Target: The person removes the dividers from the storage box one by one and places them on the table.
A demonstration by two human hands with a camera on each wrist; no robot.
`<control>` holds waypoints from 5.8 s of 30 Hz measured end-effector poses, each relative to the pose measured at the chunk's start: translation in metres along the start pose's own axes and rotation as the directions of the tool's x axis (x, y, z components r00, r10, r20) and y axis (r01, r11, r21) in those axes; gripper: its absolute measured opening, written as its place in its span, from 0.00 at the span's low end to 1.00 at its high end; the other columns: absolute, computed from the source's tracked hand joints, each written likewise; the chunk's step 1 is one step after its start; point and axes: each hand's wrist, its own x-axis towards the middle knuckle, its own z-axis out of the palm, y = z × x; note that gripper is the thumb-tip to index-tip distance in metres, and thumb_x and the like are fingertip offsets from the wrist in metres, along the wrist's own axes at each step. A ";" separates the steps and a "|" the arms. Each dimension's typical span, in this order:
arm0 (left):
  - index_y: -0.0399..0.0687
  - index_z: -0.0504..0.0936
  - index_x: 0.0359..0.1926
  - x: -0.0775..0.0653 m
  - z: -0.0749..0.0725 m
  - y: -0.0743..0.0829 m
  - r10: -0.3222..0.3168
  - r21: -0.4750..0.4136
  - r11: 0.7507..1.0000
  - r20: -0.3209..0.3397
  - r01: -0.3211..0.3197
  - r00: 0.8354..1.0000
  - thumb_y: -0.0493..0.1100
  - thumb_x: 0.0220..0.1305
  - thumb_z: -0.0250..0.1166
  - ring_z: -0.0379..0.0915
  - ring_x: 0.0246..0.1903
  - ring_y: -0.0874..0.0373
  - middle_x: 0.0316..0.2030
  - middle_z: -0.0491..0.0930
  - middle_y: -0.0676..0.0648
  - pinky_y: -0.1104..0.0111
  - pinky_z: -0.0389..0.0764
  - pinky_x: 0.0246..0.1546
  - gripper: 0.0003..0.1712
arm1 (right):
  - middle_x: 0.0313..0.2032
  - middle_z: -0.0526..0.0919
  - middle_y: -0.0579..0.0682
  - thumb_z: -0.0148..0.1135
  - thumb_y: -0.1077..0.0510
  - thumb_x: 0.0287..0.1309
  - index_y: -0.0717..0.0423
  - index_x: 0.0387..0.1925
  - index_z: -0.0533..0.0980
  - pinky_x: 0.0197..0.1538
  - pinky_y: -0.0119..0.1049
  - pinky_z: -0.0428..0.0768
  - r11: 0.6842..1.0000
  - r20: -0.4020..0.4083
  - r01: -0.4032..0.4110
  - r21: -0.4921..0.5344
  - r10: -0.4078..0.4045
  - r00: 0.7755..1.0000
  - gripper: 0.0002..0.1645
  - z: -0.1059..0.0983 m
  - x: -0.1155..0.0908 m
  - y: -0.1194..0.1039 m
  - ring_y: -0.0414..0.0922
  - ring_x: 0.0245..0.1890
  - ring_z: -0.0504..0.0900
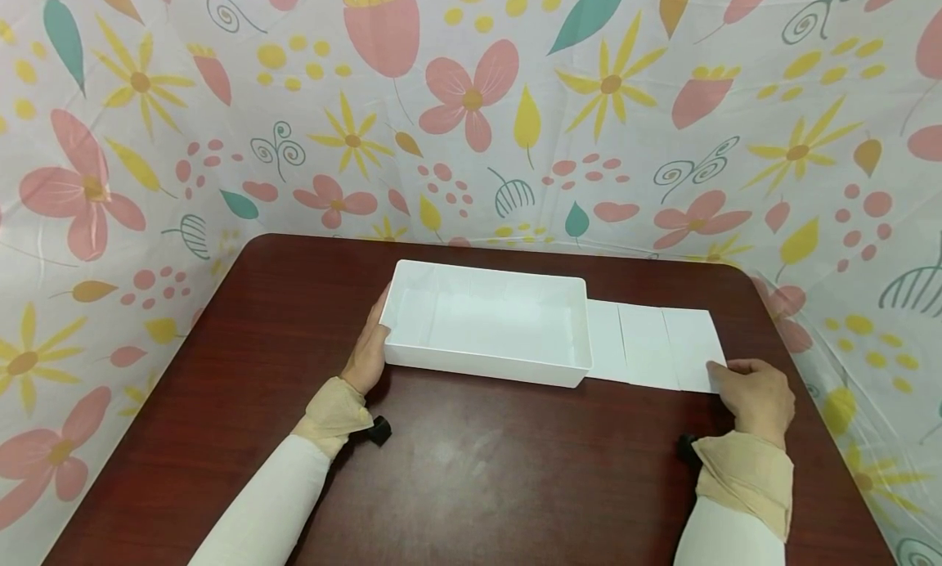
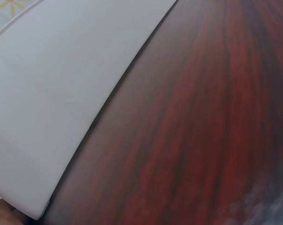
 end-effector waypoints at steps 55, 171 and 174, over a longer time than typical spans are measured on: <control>0.39 0.38 0.75 -0.003 -0.002 0.003 -0.077 -0.069 0.995 0.027 0.079 0.997 0.26 0.60 0.34 0.32 0.70 0.48 0.74 0.38 0.34 0.42 0.41 0.68 0.41 | 0.43 0.75 0.62 0.51 0.37 0.64 0.61 0.59 0.74 0.33 0.48 0.69 0.980 -0.053 0.196 -0.026 -0.197 0.979 0.36 0.013 -0.023 -0.073 0.58 0.39 0.71; 0.30 0.43 0.73 -0.003 -0.002 0.000 -0.026 -0.059 0.998 0.015 0.027 1.000 0.25 0.61 0.34 0.38 0.70 0.44 0.72 0.44 0.31 0.42 0.46 0.67 0.37 | 0.14 0.80 0.41 0.53 0.51 0.57 0.60 0.47 0.83 0.33 0.46 0.72 0.703 -0.056 0.709 0.051 -0.707 0.705 0.23 0.219 -0.164 -0.288 0.38 0.12 0.68; 0.30 0.43 0.73 -0.002 -0.002 0.001 -0.031 -0.054 0.998 0.013 0.032 0.999 0.26 0.61 0.34 0.38 0.70 0.44 0.72 0.44 0.31 0.43 0.46 0.67 0.37 | 0.15 0.81 0.42 0.54 0.52 0.57 0.60 0.47 0.83 0.28 0.43 0.73 0.694 -0.091 0.713 0.099 -0.707 0.701 0.22 0.218 -0.164 -0.288 0.37 0.11 0.68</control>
